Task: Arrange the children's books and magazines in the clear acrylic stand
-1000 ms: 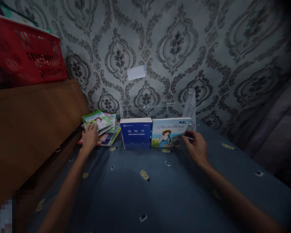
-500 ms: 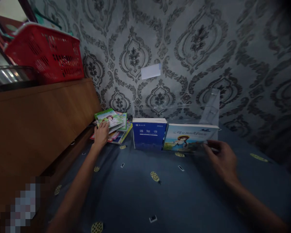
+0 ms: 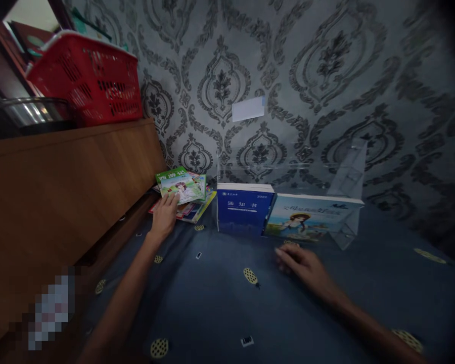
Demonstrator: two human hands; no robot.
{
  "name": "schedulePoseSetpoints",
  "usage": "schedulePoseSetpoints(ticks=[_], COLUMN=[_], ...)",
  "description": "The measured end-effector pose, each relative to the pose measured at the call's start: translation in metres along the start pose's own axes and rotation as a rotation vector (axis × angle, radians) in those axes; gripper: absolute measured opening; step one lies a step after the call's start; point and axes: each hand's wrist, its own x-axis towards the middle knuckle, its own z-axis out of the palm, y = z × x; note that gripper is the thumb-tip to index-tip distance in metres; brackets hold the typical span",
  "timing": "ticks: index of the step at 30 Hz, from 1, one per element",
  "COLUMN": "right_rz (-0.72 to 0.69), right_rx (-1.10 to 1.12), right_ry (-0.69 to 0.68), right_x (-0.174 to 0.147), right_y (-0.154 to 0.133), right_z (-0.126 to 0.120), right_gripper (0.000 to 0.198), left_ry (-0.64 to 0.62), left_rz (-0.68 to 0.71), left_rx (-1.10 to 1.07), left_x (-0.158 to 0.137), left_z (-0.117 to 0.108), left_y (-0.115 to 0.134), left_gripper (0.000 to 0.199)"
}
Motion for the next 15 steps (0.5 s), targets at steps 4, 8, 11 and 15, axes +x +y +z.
schedulePoseSetpoints(ticks=[4, 8, 11, 15], right_rz=[0.003, 0.198, 0.291, 0.259], right_rx=[0.173, 0.587, 0.821, 0.888], right_ry=[-0.308, -0.355, -0.429, -0.407], right_x=[0.019, 0.053, 0.081, 0.103], right_y=[-0.021, -0.047, -0.065, -0.073], right_z=[0.049, 0.101, 0.133, 0.16], right_gripper=[0.057, 0.047, 0.04, 0.027], left_ry=[0.082, 0.193, 0.263, 0.264], left_rz=[0.028, 0.086, 0.118, 0.171], left_rx=[-0.096, -0.158, -0.202, -0.299], left_x=[-0.024, -0.053, -0.078, -0.113], left_z=[0.004, 0.01, 0.014, 0.011], left_y=[-0.003, -0.003, 0.003, 0.016], left_gripper=[0.043, 0.042, 0.046, 0.059])
